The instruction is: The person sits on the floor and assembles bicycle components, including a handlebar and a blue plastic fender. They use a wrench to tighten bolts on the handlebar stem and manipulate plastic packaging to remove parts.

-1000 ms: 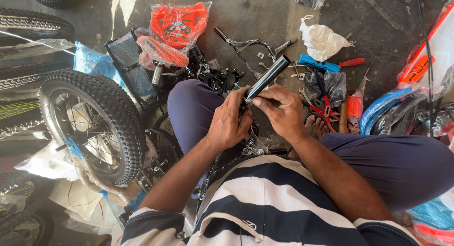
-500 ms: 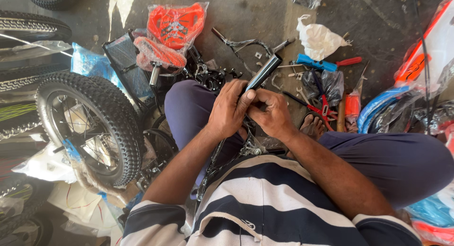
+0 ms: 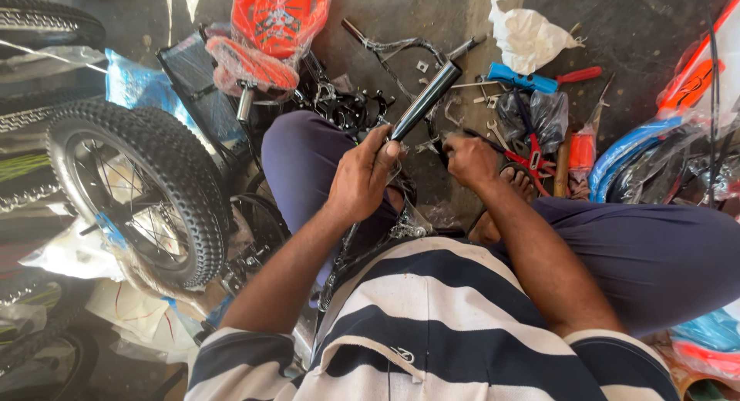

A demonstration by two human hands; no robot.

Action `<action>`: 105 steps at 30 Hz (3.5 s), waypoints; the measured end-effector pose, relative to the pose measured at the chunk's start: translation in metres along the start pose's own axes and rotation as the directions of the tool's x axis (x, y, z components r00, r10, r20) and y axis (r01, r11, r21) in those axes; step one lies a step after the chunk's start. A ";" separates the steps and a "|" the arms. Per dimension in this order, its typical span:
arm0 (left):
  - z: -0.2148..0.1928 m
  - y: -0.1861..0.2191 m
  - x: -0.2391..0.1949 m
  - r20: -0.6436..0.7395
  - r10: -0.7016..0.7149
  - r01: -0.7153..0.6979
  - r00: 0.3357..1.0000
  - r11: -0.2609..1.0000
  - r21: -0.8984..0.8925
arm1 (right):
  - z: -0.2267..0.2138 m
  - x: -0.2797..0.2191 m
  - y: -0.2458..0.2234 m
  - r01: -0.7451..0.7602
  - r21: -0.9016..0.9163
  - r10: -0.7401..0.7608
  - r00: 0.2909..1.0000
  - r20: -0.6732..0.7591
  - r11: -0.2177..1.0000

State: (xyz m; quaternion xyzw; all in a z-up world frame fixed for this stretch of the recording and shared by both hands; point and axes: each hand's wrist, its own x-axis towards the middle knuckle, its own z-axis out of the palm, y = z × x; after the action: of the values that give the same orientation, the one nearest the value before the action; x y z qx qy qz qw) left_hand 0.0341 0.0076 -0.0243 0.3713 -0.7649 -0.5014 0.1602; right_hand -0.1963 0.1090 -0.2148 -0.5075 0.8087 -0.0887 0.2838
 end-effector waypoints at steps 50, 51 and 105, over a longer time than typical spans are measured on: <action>0.004 -0.011 0.146 -0.190 0.104 -0.078 0.976 0.988 0.135 | 0.069 0.046 0.122 -0.074 0.970 0.519 0.853 -0.058 0.230; 0.006 -0.018 0.150 -0.175 0.169 -0.146 0.970 0.980 0.138 | 0.073 0.050 0.121 -0.050 0.962 0.444 0.892 -0.078 0.270; -0.112 -0.088 0.061 -0.343 0.285 0.021 0.895 0.741 0.671 | 0.039 -0.092 0.310 -0.532 0.248 0.584 0.774 -0.245 0.810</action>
State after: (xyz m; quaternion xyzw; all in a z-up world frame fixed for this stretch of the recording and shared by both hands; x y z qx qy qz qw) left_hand 0.0984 -0.1287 -0.0604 0.4467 -0.8630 -0.0934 0.2169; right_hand -0.3837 0.3396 -0.3469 -0.1983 0.9468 -0.1453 0.2077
